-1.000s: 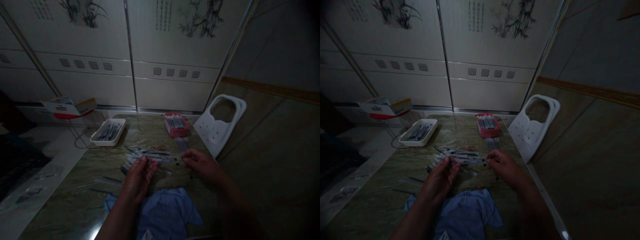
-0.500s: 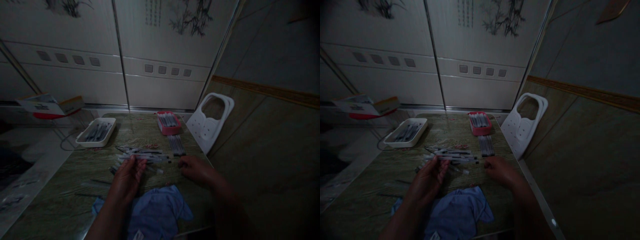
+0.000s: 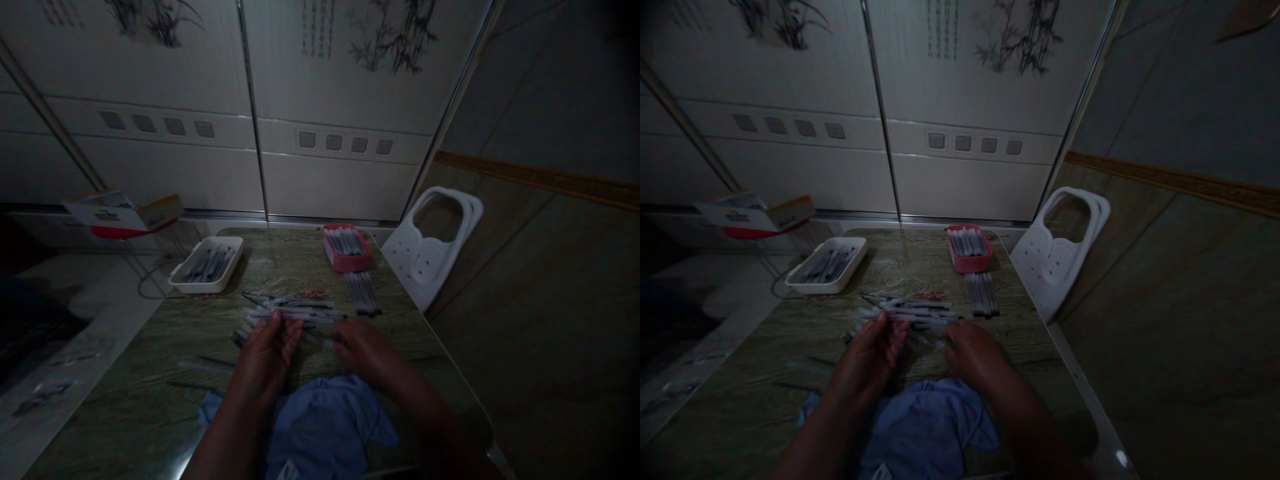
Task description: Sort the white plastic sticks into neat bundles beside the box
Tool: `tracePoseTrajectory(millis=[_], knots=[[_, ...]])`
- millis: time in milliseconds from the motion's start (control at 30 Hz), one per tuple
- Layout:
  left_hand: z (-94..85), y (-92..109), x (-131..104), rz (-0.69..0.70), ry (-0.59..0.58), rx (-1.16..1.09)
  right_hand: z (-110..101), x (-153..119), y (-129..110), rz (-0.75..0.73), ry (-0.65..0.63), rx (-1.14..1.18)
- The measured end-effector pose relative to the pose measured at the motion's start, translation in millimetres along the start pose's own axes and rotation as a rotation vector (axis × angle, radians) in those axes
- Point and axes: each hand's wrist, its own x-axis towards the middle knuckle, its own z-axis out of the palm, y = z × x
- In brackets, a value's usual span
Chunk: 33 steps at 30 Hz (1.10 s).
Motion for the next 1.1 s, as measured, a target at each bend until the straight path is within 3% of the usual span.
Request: tracePoseTrajectory(millis=[167,233,433,567,667,900,1100], knots=[[0.9,1.8,-0.4,-0.007,0.005,0.005,-31.6,-11.7,36.6,0.115,0.031,0.079],[1.1,1.9,-0.6,-0.013,0.007,0.007,-39.9,-17.5,50.7,0.165,-0.042,0.085],[1.0,0.6,-0.9,-0.017,0.011,0.010,-33.9,-23.0,61.7,0.143,-0.186,0.087],[0.8,-0.7,-0.2,-0.022,0.003,0.018,-34.7,-21.1,54.7,0.199,-0.212,0.094],[-0.5,-2.3,0.9,-0.021,0.005,0.028,-40.7,-20.4,46.6,0.201,-0.162,0.144],[0.0,-5.6,-2.9,-0.040,-0.053,0.076,-27.0,-10.4,0.1,-0.007,0.070,0.642],[0.6,-6.0,-6.0,-0.045,-0.089,0.095,-9.7,-3.2,-35.7,0.066,0.160,0.858]])
